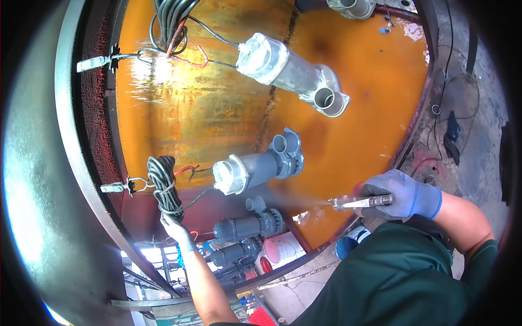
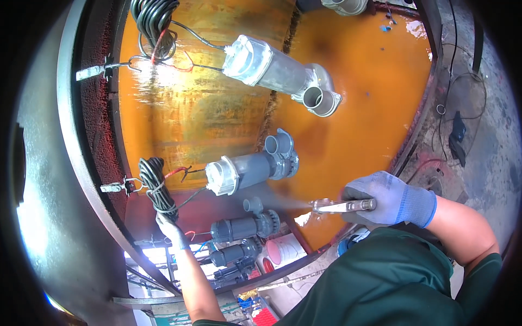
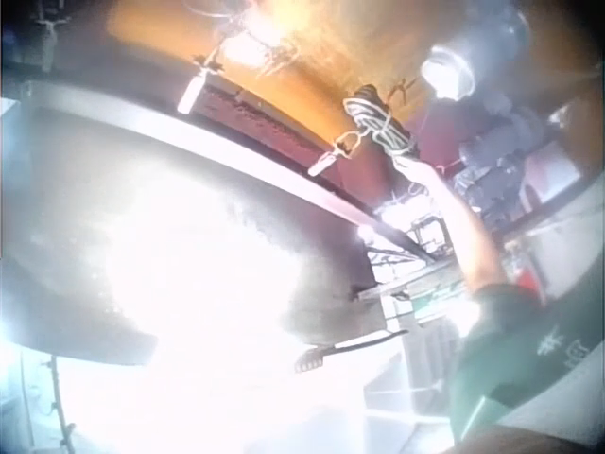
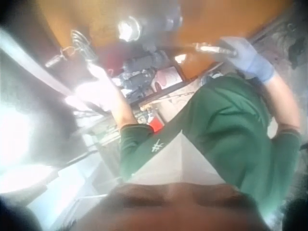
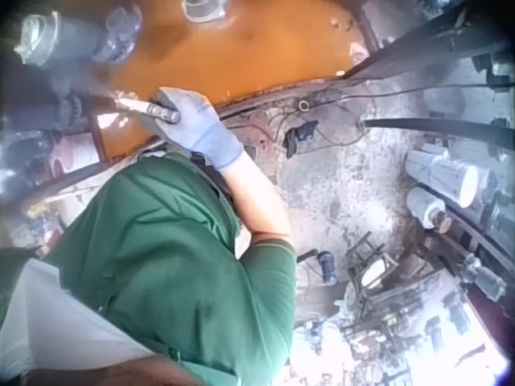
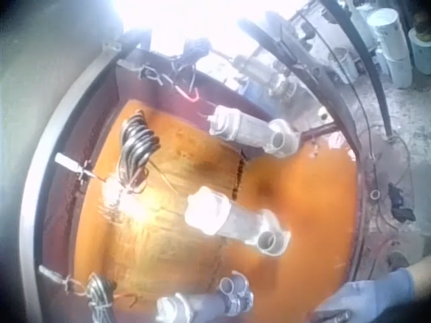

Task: The person spray paints metal pump housings hanging in a booth using a handheld spray gun, rotating the items to cover multiple surfaces.

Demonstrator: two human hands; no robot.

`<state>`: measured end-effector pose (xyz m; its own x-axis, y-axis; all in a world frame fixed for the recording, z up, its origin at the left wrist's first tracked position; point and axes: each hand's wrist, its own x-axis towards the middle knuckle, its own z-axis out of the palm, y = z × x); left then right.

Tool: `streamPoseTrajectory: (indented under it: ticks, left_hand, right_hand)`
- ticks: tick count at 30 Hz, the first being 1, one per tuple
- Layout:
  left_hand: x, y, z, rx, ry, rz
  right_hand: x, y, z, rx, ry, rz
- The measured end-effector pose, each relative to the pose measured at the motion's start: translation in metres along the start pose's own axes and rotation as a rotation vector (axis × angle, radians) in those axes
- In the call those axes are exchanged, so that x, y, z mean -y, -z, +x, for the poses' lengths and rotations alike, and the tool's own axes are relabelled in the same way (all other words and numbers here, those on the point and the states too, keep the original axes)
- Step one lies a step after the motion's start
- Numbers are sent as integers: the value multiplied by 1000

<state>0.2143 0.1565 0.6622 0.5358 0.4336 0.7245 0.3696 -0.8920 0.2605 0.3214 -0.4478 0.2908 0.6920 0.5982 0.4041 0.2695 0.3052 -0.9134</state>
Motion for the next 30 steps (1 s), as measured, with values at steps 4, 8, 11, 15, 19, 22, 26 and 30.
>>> streamPoseTrajectory:
  ticks: [4, 8, 11, 15, 19, 22, 26, 30]
  left_hand:
    - [-25, -6, -5, 19, 24, -57]
    - [-50, -9, -18, -263, -149, 34]
    - [-130, -26, -43, -301, -424, 88]
    - [-191, -56, -37, 6, -419, -125]
    - [-177, -59, -15, 305, -295, -591]
    - [-187, -55, -24, 228, -203, -545]
    - [-217, -39, -31, 351, 225, -782]
    - [-191, -21, -28, 512, 134, -855]
  right_hand:
    - [15, 6, 22, -197, -107, 216]
    - [18, 5, 33, 4, 41, 0]
    - [26, 1, 36, 89, 24, -34]
    - [27, 1, 43, -220, -137, 169]
    - [26, 3, 32, 15, -128, -5]
    - [27, 4, 25, 259, -138, -117]
    - [22, 8, 21, 7, -148, -32]
    - [28, 10, 26, -186, -293, 198]
